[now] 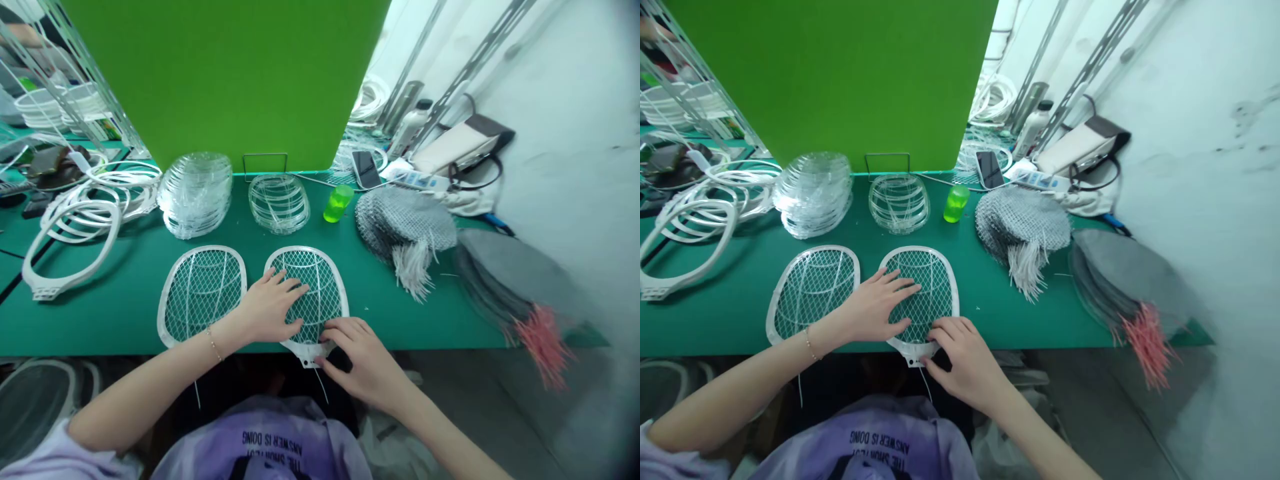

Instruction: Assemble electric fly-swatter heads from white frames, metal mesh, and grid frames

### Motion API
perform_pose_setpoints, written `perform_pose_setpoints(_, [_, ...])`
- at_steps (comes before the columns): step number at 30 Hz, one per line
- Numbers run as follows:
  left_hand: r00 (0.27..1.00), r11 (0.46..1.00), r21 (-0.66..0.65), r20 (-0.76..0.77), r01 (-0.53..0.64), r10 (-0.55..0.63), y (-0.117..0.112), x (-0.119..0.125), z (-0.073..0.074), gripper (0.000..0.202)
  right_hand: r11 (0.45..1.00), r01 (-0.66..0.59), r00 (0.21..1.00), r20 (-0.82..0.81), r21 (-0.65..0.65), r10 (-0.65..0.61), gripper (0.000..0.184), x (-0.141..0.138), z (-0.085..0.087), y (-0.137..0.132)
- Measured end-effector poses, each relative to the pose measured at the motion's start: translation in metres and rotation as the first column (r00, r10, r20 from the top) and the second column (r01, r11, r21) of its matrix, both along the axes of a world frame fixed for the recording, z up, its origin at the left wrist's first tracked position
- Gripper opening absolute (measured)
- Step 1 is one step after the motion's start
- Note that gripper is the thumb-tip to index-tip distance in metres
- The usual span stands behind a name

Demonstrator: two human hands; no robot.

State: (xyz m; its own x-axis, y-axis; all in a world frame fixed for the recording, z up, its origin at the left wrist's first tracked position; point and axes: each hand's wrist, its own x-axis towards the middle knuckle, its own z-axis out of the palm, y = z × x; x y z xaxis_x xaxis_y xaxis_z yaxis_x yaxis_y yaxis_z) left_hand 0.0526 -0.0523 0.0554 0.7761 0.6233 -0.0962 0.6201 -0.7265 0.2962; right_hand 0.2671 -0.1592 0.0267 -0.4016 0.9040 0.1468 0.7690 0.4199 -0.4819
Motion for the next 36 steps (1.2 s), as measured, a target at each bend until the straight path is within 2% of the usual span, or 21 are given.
perform_pose_setpoints(3, [0.999, 0.999, -0.041, -0.029, -0.017, 0.016, -0.001, 0.004, 0.001, 0.074, 0.998, -0.036, 0.999, 0.038, 0.059, 0.034, 0.01, 0.001, -0.009, 0.001])
perform_pose_setpoints(6, [0.998, 0.998, -0.058, -0.04, -0.04, 0.038, 0.002, 0.004, 0.003, 0.082, 0.994, -0.06, 0.996, 0.075, 0.091, 0.053, 0.007, 0.003, -0.01, 0.003])
perform_pose_setpoints(15, [0.995, 0.998, -0.065, -0.102, -0.014, 0.008, 0.002, 0.005, -0.002, 0.119, 0.998, -0.007, 0.995, 0.096, 0.062, 0.001, 0.005, -0.002, -0.005, -0.003])
perform_pose_setpoints(21, [0.991, 0.996, -0.076, -0.129, -0.041, 0.031, 0.0, 0.011, -0.002, 0.113, 1.0, 0.01, 0.996, 0.09, -0.001, -0.009, 0.003, -0.004, 0.001, -0.002])
perform_pose_setpoints(25, [0.984, 0.992, -0.097, -0.168, -0.078, 0.061, 0.001, 0.018, 0.0, 0.116, 0.994, 0.037, 0.997, 0.074, -0.101, -0.029, 0.01, -0.004, 0.008, 0.007])
perform_pose_setpoints(31, [0.967, 0.984, -0.13, -0.24, -0.121, 0.088, 0.003, 0.03, 0.003, 0.121, 0.96, 0.117, 0.977, 0.204, -0.253, -0.065, 0.023, -0.012, 0.015, 0.033])
perform_pose_setpoints(34, [0.963, 0.984, -0.126, -0.253, -0.128, 0.093, 0.003, 0.032, 0.003, 0.124, 0.947, 0.173, 0.968, 0.225, -0.271, -0.112, 0.026, -0.024, 0.017, 0.032])
perform_pose_setpoints(36, [0.964, 0.983, -0.136, -0.25, -0.126, 0.089, 0.001, 0.028, 0.003, 0.126, 0.957, 0.153, 0.98, 0.163, -0.248, -0.115, 0.027, -0.023, 0.016, 0.028])
